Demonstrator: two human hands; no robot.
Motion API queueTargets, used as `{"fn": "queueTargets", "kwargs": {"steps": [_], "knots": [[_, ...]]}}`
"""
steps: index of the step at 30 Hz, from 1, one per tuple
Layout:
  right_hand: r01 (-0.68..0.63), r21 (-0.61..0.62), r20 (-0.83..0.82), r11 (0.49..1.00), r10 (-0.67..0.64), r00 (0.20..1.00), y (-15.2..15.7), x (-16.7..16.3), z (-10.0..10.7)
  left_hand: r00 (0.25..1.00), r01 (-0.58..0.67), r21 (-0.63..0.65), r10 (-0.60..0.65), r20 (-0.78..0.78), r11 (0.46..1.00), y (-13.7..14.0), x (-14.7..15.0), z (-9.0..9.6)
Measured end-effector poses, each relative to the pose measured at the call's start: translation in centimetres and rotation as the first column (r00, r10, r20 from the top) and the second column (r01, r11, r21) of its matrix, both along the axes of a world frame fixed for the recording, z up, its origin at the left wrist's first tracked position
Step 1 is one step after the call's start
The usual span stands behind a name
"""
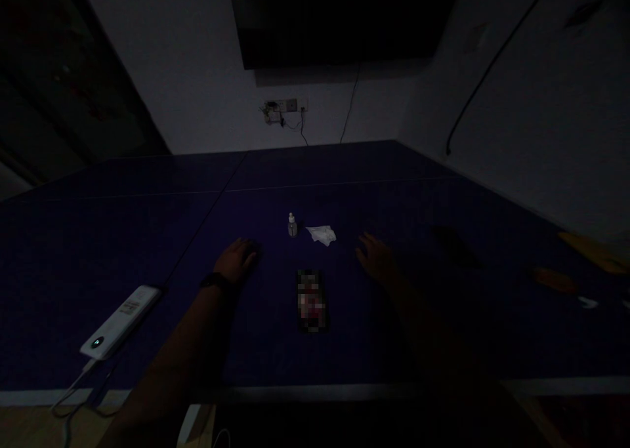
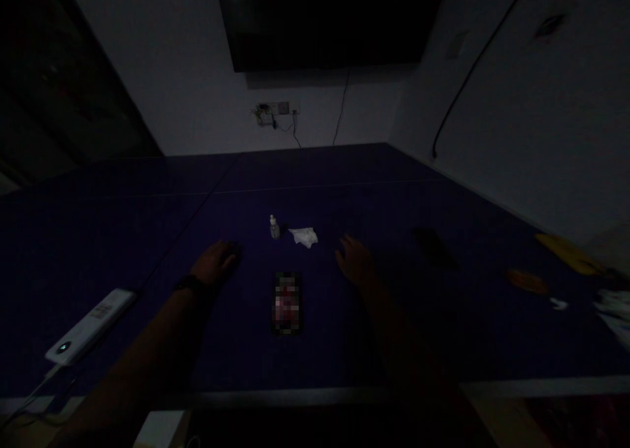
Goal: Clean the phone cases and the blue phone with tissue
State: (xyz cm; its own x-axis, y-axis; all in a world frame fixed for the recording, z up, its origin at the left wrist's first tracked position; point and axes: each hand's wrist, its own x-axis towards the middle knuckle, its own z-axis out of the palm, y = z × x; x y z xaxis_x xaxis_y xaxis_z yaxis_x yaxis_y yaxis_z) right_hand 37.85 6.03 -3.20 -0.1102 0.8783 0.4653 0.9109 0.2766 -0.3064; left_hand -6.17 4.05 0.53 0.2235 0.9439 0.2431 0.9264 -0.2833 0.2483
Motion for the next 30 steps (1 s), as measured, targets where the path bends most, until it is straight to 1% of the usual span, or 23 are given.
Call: {"fn": "queueTargets", "kwargs": {"steps": [3,6,10,14,18,21,24,27,30], "knots": [[0.032,-0.013,0.039,0.999,-0.032,0.999,0.8,0.1,-0.6,0.999,-0.023,0.008,0.023,-0.031,1.000,1.4,-0.4,-1.6],[0.038,-0.040,0.079,0.999,-0.034,0.996,0.8,0.1,-1.3,0.998,-0.038,-0.017,0.037,-0.049,0.999,1.7,-0.8,-2.9],[0.048,-0.088,0.114,0.995,-0.037,0.993,0.6,0.3,-2.0,0.999,-0.031,-0.054,0.029,-0.044,0.998,1.7,-1.4,-3.3],[0.066,-0.122,0.107,0.990,-0.052,0.993,0.5,0.3,-1.9,0.999,-0.032,-0.089,0.032,-0.003,0.995,1.5,-1.4,-3.0],[0.071,-0.150,0.063,0.986,-0.063,0.996,0.3,0.0,-0.8,0.996,-0.054,-0.124,0.063,0.069,0.991,1.2,-0.6,-2.2],[0.091,-0.168,0.003,0.981,-0.092,0.996,-0.1,-0.4,0.5,0.985,-0.065,-0.146,0.087,0.146,0.987,0.6,0.2,-0.9],[0.088,-0.207,-0.076,0.974,-0.106,0.991,-1.4,-1.3,1.7,0.961,-0.067,-0.184,0.113,0.251,0.981,-0.8,1.7,0.7],[0.014,-0.291,-0.179,0.957,-0.069,0.981,-3.9,-3.2,2.2,0.910,-0.018,-0.266,0.126,0.395,0.964,-3.1,4.1,1.5],[-0.123,-0.381,-0.301,0.916,0.003,0.954,-7.2,-5.8,1.8,0.815,0.124,-0.367,0.116,0.567,0.922,-6.1,7.4,1.3]]}}
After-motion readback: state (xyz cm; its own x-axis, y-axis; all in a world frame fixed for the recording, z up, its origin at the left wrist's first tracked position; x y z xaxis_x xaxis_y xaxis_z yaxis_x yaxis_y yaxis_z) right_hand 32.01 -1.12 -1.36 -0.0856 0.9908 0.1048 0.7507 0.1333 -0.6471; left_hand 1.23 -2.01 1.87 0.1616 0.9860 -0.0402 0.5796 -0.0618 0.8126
